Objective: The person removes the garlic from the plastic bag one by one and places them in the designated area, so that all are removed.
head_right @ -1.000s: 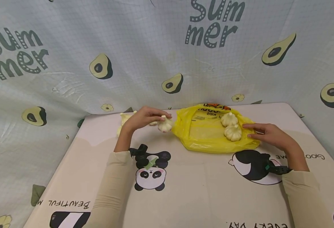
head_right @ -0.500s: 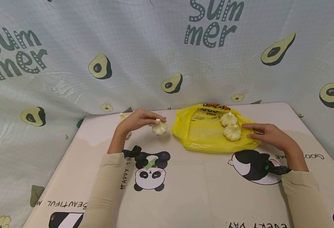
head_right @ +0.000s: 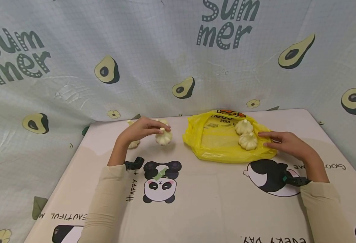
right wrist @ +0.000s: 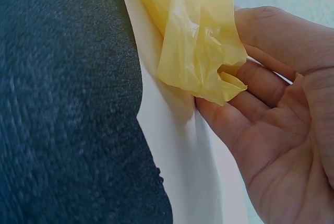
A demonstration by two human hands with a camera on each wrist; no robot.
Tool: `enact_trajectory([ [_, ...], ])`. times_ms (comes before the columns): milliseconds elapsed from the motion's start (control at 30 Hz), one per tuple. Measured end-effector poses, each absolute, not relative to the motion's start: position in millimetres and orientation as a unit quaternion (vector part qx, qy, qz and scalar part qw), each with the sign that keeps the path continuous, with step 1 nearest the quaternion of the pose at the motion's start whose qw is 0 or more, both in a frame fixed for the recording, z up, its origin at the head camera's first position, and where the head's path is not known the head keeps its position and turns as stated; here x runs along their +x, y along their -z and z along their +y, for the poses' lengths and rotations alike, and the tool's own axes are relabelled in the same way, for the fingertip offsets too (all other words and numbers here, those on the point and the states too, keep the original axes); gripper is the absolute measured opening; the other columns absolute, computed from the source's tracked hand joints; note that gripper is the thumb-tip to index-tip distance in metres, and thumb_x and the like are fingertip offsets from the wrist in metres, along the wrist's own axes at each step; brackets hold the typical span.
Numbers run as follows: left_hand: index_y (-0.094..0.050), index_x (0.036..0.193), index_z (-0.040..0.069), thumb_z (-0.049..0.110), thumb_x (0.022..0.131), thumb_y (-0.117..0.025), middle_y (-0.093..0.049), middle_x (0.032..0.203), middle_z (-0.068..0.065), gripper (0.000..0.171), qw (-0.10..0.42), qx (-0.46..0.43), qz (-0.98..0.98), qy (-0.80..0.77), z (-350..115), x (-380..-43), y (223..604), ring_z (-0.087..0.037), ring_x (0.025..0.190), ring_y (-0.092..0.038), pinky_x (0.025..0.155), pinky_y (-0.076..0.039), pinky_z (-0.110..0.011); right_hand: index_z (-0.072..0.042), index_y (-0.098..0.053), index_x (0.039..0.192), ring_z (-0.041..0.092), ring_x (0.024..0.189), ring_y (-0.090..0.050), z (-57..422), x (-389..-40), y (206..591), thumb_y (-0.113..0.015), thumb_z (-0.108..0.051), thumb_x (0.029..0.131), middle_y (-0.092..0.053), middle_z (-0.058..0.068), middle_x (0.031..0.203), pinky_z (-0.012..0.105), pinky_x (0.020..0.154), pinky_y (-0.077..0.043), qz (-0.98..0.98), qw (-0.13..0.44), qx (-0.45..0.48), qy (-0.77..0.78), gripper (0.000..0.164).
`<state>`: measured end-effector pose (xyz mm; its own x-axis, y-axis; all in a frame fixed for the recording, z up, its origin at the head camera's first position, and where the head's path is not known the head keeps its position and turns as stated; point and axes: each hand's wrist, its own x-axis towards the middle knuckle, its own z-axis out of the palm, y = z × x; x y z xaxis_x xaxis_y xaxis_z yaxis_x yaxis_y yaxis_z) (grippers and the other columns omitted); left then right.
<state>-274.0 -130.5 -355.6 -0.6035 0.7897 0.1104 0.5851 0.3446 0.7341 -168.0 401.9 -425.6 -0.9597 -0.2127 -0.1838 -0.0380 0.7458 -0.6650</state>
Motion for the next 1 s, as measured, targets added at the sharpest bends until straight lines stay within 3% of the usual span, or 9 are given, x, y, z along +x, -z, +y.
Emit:
enact_trajectory([
  [467, -0.076, 0.12, 0.008, 0.01, 0.098, -0.068, -0.074, 0.12, -0.001, 0.024, 0.124, 0.422, 0.808, -0.391, -148.6, -272.8, 358.9, -0.016, 0.123, -0.063, 0.105, -0.049, -0.033, 0.0, -0.05, 0.148, 0.058, 0.141, -0.029, 400.0, -166.8, 424.8, -0.065, -0.034, 0.101, -0.04, 0.032, 0.153, 0.075, 0.106, -0.03, 0.929, 0.127, -0.065, 0.342, 0.06],
  [767, -0.076, 0.119, 0.006, 0.009, 0.097, -0.069, -0.075, 0.116, -0.004, 0.023, 0.102, 0.42, 0.82, -0.374, -161.7, -271.7, 361.7, -0.019, 0.112, -0.067, 0.089, -0.052, -0.025, -0.001, -0.05, 0.148, 0.057, 0.141, -0.029, 399.9, -167.0, 426.1, -0.065, -0.034, 0.101, -0.038, 0.033, 0.154, 0.074, 0.106, -0.031, 0.926, 0.126, -0.063, 0.351, 0.059],
  [1000, -0.076, 0.121, 0.006, 0.009, 0.097, -0.068, -0.075, 0.117, -0.005, 0.025, 0.103, 0.42, 0.822, -0.372, -167.4, -274.1, 363.2, -0.021, 0.117, -0.067, 0.095, -0.052, -0.027, -0.001, -0.05, 0.148, 0.057, 0.141, -0.029, 400.4, -165.7, 425.9, -0.065, -0.035, 0.101, -0.037, 0.033, 0.154, 0.074, 0.106, -0.031, 0.927, 0.124, -0.06, 0.348, 0.06],
])
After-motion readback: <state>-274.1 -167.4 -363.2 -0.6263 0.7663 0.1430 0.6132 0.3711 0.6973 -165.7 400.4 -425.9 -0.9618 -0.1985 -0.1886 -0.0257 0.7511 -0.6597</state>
